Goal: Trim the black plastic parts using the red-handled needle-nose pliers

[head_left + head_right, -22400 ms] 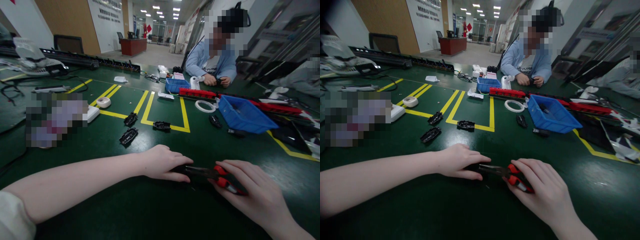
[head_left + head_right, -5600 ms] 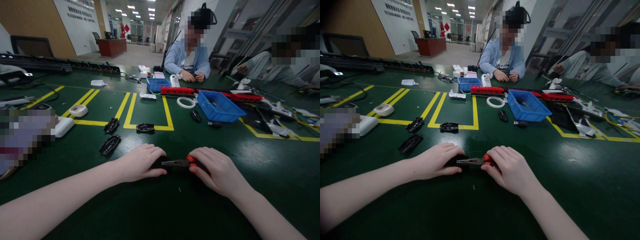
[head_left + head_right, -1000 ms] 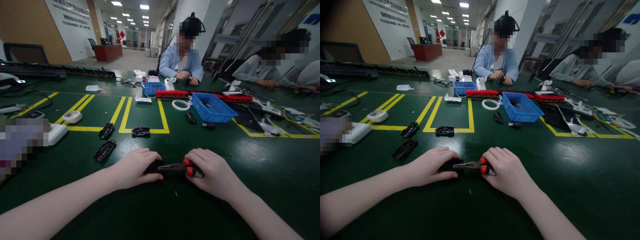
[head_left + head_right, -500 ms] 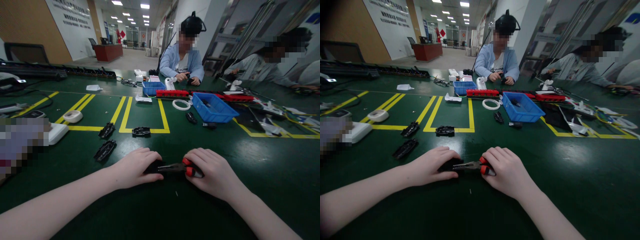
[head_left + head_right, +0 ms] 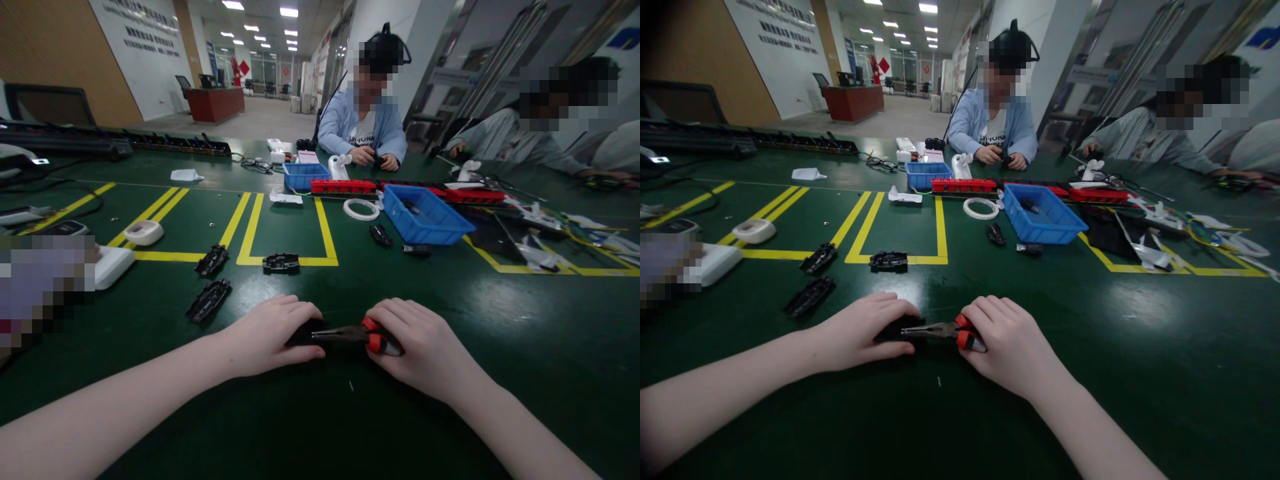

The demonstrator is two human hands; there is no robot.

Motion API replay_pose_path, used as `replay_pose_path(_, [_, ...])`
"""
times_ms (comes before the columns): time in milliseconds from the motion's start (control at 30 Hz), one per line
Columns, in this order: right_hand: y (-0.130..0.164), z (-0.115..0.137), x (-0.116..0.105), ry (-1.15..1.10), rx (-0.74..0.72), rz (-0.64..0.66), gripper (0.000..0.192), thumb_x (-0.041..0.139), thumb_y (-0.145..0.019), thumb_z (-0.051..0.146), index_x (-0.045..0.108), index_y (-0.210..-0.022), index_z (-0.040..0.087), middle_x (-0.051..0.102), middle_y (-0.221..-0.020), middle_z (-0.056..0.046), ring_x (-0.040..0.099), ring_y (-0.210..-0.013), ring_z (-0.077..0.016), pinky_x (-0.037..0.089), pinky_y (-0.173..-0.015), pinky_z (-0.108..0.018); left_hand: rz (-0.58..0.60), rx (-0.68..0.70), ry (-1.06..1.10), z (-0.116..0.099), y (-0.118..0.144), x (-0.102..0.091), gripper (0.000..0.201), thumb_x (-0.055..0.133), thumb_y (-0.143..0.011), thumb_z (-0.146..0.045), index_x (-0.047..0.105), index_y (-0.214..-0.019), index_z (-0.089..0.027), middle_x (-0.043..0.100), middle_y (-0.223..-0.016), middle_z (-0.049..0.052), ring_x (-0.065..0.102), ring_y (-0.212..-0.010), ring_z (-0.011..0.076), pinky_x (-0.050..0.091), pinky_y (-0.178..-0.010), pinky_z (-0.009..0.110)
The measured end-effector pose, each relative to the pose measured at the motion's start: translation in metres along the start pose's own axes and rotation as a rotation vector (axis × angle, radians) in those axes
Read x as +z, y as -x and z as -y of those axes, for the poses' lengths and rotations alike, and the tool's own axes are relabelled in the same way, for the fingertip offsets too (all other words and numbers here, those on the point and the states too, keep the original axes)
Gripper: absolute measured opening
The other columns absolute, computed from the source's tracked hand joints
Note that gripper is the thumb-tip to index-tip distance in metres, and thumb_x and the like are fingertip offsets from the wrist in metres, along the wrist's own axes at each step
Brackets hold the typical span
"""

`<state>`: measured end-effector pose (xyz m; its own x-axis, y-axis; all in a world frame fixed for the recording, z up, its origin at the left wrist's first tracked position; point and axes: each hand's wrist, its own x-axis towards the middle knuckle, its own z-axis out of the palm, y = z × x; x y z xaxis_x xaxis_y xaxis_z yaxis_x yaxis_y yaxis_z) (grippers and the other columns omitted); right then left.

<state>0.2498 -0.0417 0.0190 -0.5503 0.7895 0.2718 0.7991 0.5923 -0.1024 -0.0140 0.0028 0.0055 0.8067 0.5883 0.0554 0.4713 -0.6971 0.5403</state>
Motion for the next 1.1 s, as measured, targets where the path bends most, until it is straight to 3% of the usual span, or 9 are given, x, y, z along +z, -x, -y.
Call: replay_pose_path(1100, [0.0019, -0.0041, -0.0027, 0.042, -0.041, -0.047, 0.02, 0.063, -0.075, 0.019, 0.062, -0.096, 0.017, 0.068, -0.093, -0.007, 0.062, -0.082, -0.0201, 0.048, -0.072, -0.033, -0.005, 0.011, -0.023, 0.0002, 0.0007, -0.0002, 0.034, 0.06, -0.092, -0.046, 0.057, -0.114, -0.02, 0.064, -0.102, 0.005, 0.061, -0.091, 0.0204, 0.047, -0.076, 0.031])
